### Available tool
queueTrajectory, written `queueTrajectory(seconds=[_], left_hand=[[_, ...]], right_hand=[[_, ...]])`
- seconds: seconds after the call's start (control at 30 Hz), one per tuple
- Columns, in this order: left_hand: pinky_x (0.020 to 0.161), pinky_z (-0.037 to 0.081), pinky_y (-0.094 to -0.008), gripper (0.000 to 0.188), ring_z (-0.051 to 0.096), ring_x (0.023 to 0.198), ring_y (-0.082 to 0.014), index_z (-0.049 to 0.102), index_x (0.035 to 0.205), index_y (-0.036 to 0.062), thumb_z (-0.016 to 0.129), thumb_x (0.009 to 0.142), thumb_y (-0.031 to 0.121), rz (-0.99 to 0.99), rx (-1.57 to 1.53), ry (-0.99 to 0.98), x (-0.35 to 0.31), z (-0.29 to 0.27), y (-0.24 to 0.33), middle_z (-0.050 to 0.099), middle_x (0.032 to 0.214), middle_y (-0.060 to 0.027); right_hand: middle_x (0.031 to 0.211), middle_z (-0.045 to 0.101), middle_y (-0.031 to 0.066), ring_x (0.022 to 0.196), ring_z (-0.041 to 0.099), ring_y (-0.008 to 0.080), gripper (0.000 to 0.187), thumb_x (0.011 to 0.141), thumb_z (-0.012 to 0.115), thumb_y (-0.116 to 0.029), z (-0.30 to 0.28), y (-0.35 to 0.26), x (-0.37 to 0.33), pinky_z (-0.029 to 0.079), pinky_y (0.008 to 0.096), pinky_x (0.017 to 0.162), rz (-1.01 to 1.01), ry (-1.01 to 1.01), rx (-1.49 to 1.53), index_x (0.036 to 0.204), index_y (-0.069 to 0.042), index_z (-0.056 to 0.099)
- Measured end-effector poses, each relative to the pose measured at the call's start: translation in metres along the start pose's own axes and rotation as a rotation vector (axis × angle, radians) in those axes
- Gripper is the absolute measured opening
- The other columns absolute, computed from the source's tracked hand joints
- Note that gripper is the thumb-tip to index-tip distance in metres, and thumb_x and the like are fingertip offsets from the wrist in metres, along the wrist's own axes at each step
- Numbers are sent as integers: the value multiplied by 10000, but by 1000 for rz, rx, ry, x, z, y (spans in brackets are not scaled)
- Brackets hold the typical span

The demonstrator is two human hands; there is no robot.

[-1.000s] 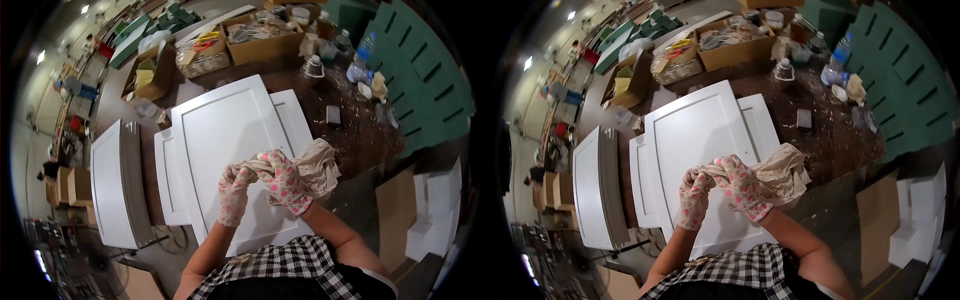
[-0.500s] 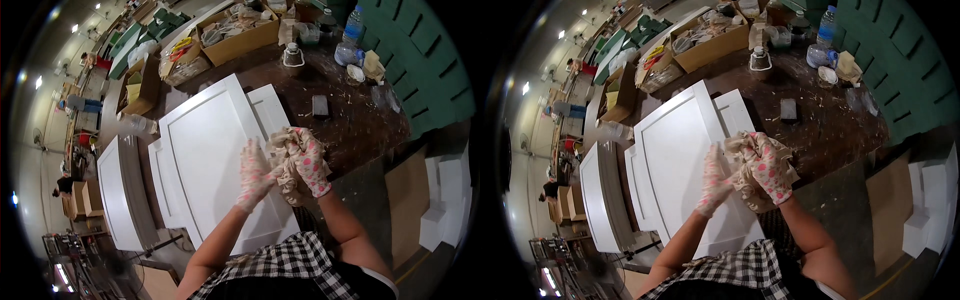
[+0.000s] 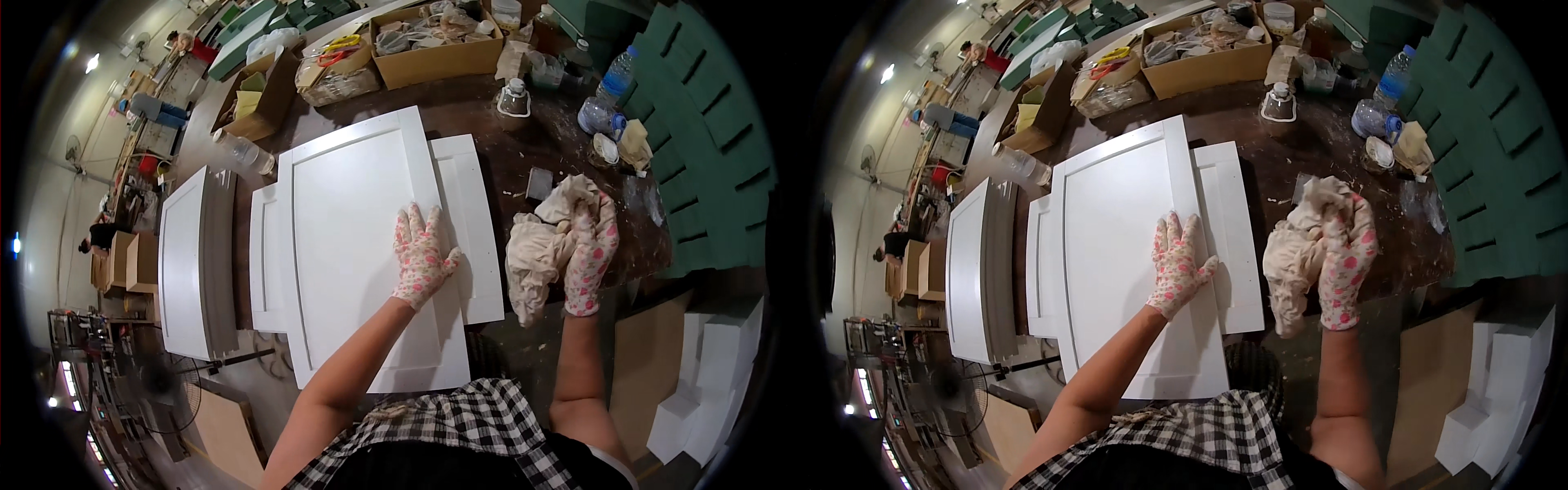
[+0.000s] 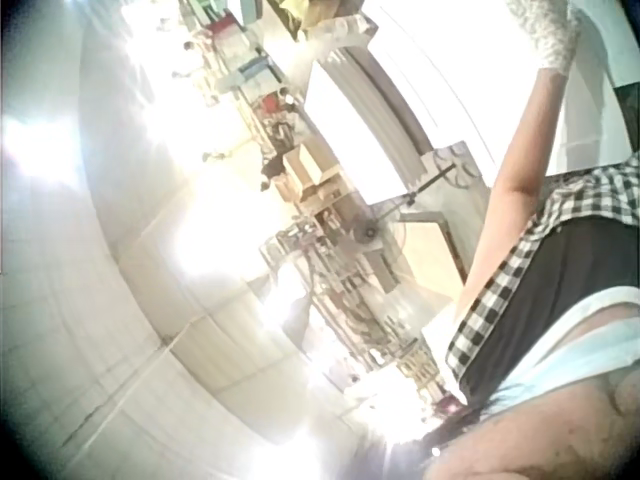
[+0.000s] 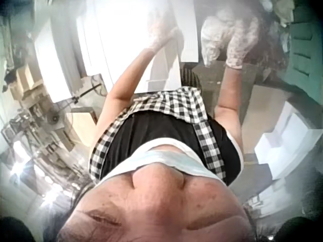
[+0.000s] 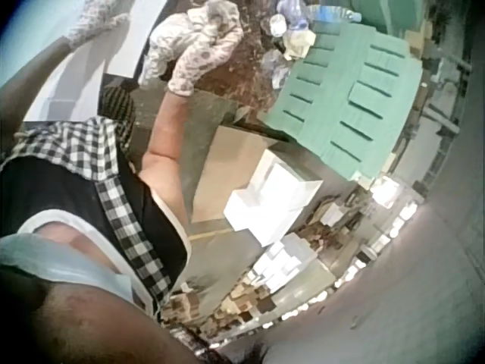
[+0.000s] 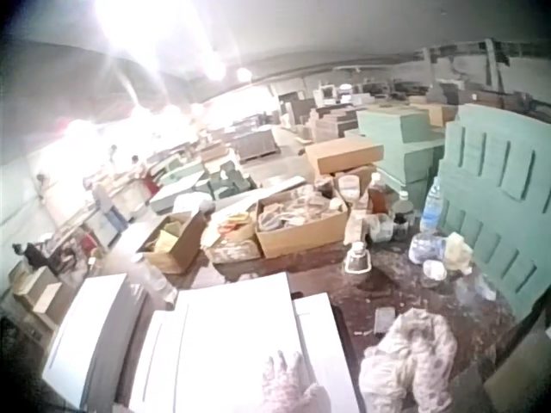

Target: The person wipes white cabinet doors with a cloth and applies a white substance from a cup to the corners using a small tool.

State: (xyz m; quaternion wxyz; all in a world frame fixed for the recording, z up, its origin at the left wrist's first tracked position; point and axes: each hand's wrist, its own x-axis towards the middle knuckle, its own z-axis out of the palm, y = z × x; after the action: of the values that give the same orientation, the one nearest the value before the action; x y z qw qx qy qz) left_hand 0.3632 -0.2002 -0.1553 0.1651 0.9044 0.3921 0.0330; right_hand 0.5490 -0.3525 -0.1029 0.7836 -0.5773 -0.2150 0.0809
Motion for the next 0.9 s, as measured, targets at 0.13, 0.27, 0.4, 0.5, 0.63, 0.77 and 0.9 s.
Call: queueTrajectory(seconds=[0.13,0.27,0.4,0.5,0.63,0.77,0.9], left_hand=[[1151,125,-487,870,104,1422,-423,283,1458,78,727,740,289,21,-59,13,2,-7,-7,178,1518,-264],[1159,163,-457,913,153,1425,-383,290,1454,80,762,682,209,65,-72,-82,-6,-34,-41,212,1520,-229],[1165,197,-433,997,193,1424,-346,304,1449,85,796,583,55,156,-81,-134,-36,-51,-83,258,1516,-177],[1144,255,-428,969,273,1389,-345,362,1419,81,772,545,-15,113,-39,-187,-61,-66,-95,346,1483,-133],[1106,317,-447,868,404,1284,-347,442,1358,90,661,539,-96,128,-2,-115,-91,-68,-134,466,1391,-120],[1064,346,-449,852,429,1246,-345,452,1352,92,632,542,-100,218,-106,-77,-108,-65,-155,466,1395,-119],[1008,368,-449,823,451,1192,-348,436,1362,73,602,570,-77,320,-109,-31,-115,-63,-160,466,1381,-134]], right_hand=[[1200,578,54,1093,535,126,348,929,565,-108,8,16,-12,420,278,953,-11,-194,37,1257,4,526],[1231,561,58,1117,532,133,427,923,550,-72,10,11,-17,421,281,974,81,-176,153,1333,15,469],[1263,542,65,1139,532,148,473,923,512,-52,7,15,-22,409,292,1007,183,-285,170,1381,24,419],[1262,545,60,1124,535,126,460,929,522,-14,-1,26,-19,418,270,990,175,-335,167,1378,10,428],[1266,552,76,1122,548,128,442,933,538,-22,-3,31,-18,431,269,979,241,-400,25,1363,14,443],[1268,560,92,1129,559,149,424,933,551,-43,-6,30,-13,440,275,973,288,-465,-117,1346,5,470],[1255,582,99,1139,566,167,399,910,557,-22,-10,50,-13,458,281,959,218,-471,-312,1306,2,513]])
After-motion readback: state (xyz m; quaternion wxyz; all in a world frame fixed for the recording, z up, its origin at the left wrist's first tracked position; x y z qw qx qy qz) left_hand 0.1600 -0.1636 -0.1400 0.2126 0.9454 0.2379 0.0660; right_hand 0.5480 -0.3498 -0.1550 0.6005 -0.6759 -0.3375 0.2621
